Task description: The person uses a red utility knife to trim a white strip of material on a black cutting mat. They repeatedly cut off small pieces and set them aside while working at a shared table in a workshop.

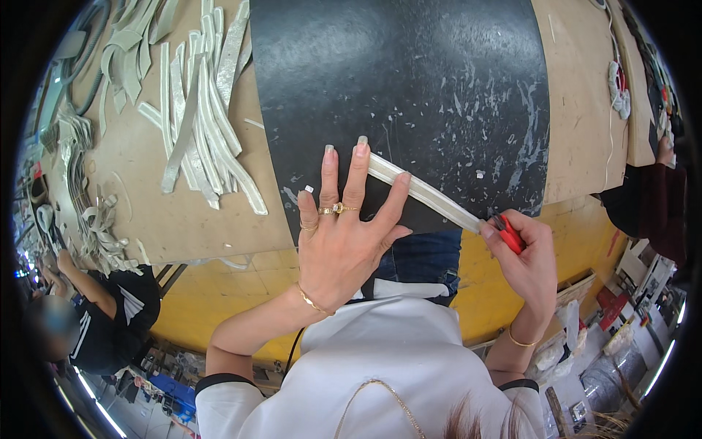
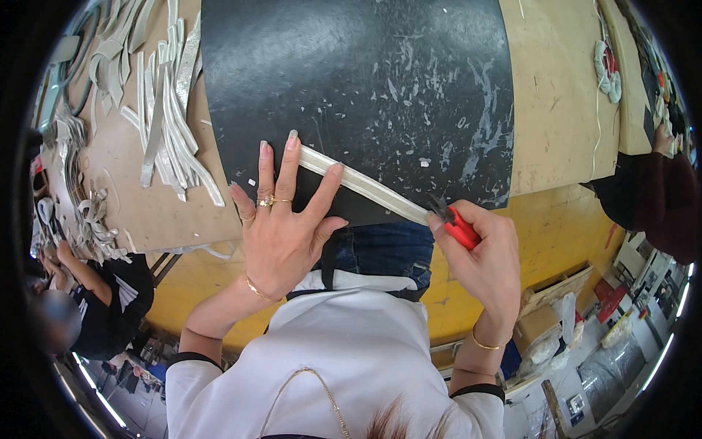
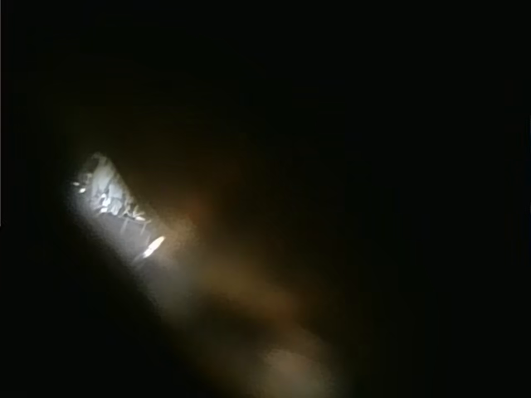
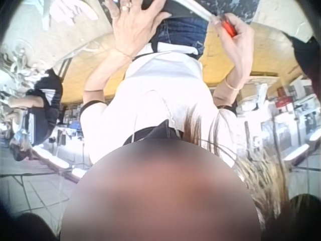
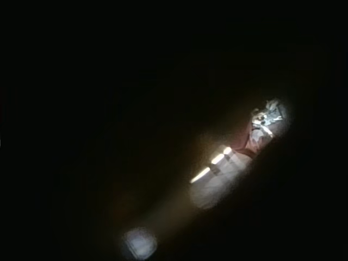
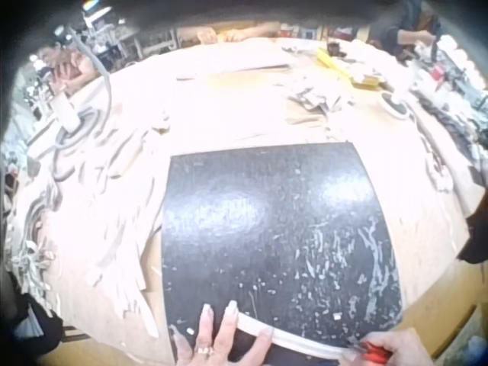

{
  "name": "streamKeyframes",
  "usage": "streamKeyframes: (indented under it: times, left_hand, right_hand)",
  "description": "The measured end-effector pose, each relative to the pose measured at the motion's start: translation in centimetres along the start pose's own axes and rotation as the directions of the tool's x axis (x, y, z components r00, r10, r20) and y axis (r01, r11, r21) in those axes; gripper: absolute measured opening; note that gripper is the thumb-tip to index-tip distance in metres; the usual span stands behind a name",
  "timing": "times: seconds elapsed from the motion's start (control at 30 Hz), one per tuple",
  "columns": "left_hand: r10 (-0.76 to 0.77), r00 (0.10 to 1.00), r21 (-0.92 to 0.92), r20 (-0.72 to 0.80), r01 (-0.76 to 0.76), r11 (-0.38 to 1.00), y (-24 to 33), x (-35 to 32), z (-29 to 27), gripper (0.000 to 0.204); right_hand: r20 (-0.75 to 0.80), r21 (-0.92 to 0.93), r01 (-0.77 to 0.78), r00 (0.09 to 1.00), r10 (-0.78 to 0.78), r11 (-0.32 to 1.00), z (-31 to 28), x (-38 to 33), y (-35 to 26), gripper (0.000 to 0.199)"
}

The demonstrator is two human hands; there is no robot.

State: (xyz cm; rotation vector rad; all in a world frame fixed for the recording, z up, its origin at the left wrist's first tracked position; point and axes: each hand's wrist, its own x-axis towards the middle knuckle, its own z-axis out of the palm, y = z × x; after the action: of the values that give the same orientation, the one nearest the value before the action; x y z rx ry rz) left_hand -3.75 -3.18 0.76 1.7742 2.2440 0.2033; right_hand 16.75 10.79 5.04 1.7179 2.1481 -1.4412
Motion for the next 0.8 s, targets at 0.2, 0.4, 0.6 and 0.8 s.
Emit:
streamKeyframes:
  times: [0.2,0.4,0.6,0.8]
  left_hand:
    - [-0.015,0.999,-0.043,0.045,0.017,0.999,-0.2,0.3,-0.2,0.061]
    - [-0.045,0.999,0.009,-0.022,0.045,0.999,-3.9,2.2,-1.7,0.063]
    - [0.174,0.985,-0.121,-0.016,-0.175,0.977,-4.3,2.8,-1.6,0.085]
    - [0.164,0.986,-0.191,-0.003,-0.162,0.968,-4.3,2.8,-1.3,0.085]
  right_hand:
    - [-0.002,-0.013,-0.083,0.997,0.083,0.997,-0.6,-0.9,0.8,0.031]
    - [0.037,0.118,0.022,0.999,-0.026,0.993,-2.4,-1.2,-0.4,0.026]
    - [-0.041,0.121,0.036,0.999,-0.032,0.992,-2.6,0.6,-0.8,0.024]
    - [0.033,0.117,0.018,0.999,-0.022,0.993,-2.4,0.1,0.1,0.022]
